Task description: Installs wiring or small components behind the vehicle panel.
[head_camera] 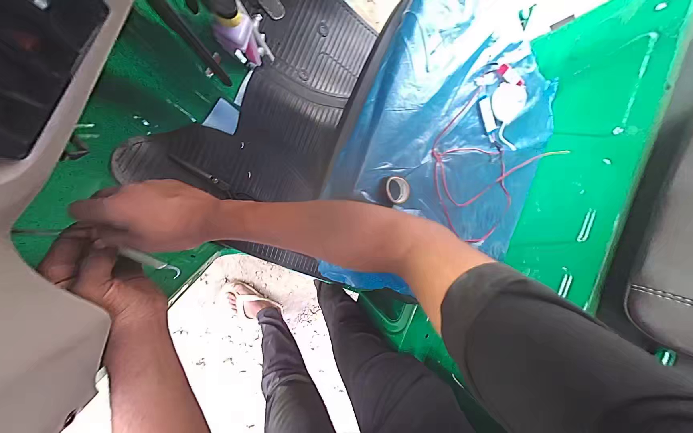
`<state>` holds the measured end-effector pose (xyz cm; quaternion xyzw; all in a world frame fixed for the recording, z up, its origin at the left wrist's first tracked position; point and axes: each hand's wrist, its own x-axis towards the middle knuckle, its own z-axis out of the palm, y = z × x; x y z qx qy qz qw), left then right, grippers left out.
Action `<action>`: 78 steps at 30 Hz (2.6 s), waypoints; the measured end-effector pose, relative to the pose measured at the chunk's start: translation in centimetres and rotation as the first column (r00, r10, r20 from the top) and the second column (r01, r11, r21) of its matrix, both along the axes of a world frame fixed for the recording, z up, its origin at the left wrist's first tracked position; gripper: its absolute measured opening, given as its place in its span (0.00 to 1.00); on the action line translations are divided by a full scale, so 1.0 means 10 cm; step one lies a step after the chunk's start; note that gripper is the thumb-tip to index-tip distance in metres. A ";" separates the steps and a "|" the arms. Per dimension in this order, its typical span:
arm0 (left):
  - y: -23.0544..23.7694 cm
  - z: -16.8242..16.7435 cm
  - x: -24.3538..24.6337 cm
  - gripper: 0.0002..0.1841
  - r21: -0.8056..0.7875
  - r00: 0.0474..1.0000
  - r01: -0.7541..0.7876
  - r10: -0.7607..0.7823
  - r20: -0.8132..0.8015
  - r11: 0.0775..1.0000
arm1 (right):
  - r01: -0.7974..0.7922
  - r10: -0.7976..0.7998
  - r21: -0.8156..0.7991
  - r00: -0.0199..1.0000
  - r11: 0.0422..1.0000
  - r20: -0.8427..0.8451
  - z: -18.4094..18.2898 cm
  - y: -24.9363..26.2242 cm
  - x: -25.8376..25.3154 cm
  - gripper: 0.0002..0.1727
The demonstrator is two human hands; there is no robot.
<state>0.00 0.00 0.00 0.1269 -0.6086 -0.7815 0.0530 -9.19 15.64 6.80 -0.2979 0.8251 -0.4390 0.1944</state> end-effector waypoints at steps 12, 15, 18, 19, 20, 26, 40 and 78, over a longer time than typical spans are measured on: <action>0.06 0.07 -0.04 0.15 -0.053 0.998 -0.039 0.041 0.042 0.998 | 0.192 -0.146 0.010 0.705 0.981 0.694 0.11 0.01 -0.05 0.18; 0.11 0.18 -0.05 0.13 -0.089 0.997 -0.053 0.058 0.047 0.995 | -0.123 0.040 0.369 0.974 0.921 0.225 0.56 0.24 -0.03 0.11; 0.15 0.25 -0.08 0.12 -0.139 0.992 -0.103 0.113 0.062 0.985 | -0.070 0.023 0.423 0.993 0.904 0.115 1.10 0.60 0.19 0.07; 0.17 0.24 -0.08 0.11 -0.157 0.989 -0.128 0.139 0.059 0.979 | -0.006 -0.036 0.379 0.994 0.925 0.103 1.27 0.74 0.29 0.05; 0.16 0.22 -0.07 0.10 -0.173 0.986 -0.143 0.155 0.060 0.975 | 0.091 -0.124 0.328 0.989 0.940 0.082 1.43 0.89 0.39 0.05; 0.15 0.21 -0.09 0.10 -0.232 0.961 -0.192 0.231 0.155 0.954 | 0.901 -0.819 0.185 0.433 0.392 -0.376 1.73 1.89 1.45 0.10; 0.21 0.24 -0.09 0.06 -0.292 0.951 -0.236 0.282 0.126 0.927 | 0.820 -0.700 0.420 0.559 0.388 -0.445 1.53 2.23 1.55 0.13; 0.31 0.31 -0.06 0.10 -0.138 0.981 -0.097 0.118 0.156 0.986 | 0.317 0.240 -0.412 0.462 0.854 0.854 -0.38 -0.09 -0.47 0.15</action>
